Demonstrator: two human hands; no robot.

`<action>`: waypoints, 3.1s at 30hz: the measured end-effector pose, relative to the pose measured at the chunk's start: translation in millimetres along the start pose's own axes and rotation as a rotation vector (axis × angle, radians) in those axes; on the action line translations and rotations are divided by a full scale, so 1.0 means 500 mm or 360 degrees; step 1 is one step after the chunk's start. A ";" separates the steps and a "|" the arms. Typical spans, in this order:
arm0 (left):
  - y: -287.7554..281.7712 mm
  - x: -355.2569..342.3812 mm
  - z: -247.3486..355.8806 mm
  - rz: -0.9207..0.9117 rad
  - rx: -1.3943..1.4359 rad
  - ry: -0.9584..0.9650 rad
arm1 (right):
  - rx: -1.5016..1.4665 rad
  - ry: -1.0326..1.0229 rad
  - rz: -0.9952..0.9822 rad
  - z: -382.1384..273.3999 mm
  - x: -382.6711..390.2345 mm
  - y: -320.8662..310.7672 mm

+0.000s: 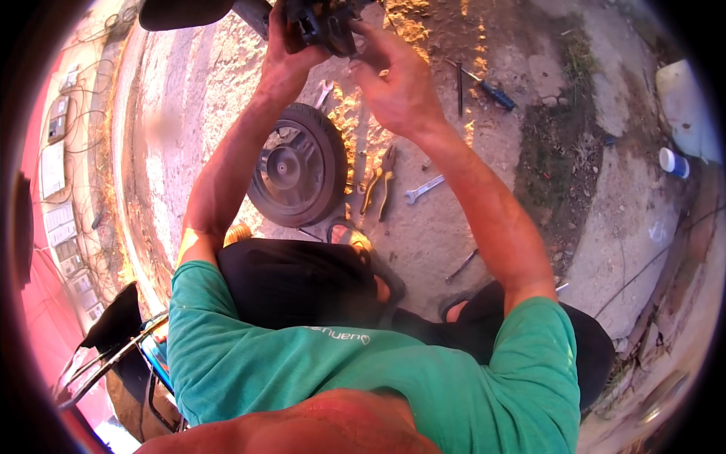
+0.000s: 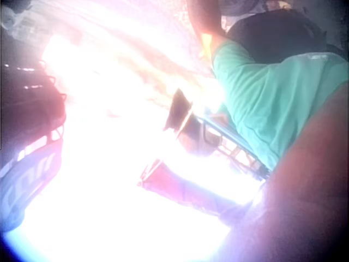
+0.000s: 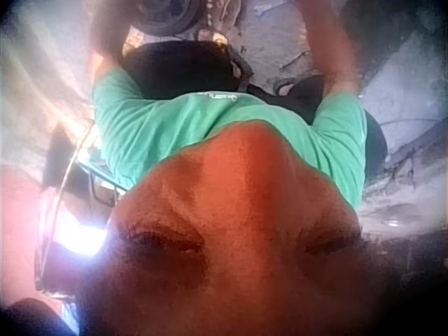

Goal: The person disassembles a brake component from a bicycle, removes the internal brake shoes, and uses a brush to clean the inner surface of the housing.

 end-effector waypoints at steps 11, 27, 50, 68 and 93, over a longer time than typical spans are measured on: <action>0.011 -0.001 -0.014 -0.0054 0.0382 -0.0014 | 0.0324 -0.0399 -0.0092 0.015 -0.030 -0.025; 0.019 0.003 -0.002 -0.0198 0.0501 -0.0050 | 0.0339 -0.0409 -0.0051 -0.018 -0.018 -0.016; 0.018 0.001 -0.009 -0.0147 0.0495 0.0024 | -0.0027 -0.0230 0.0027 0.007 -0.015 -0.016; 0.001 -0.001 -0.003 -0.0039 0.0164 -0.0055 | -0.0069 -0.0102 -0.0025 0.017 -0.016 -0.009; -0.009 -0.009 -0.027 0.0283 -0.0376 -0.0125 | -0.0005 0.0169 0.0152 0.173 -0.060 -0.114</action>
Point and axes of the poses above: each hand's wrist, its own x-axis away from the middle knuckle, its own y-axis out of the palm, z = x × y, the point moved 7 cm from there along -x, towards the middle knuckle, and after that the axes turned 10 degrees about -x, right-handed, at the moved point
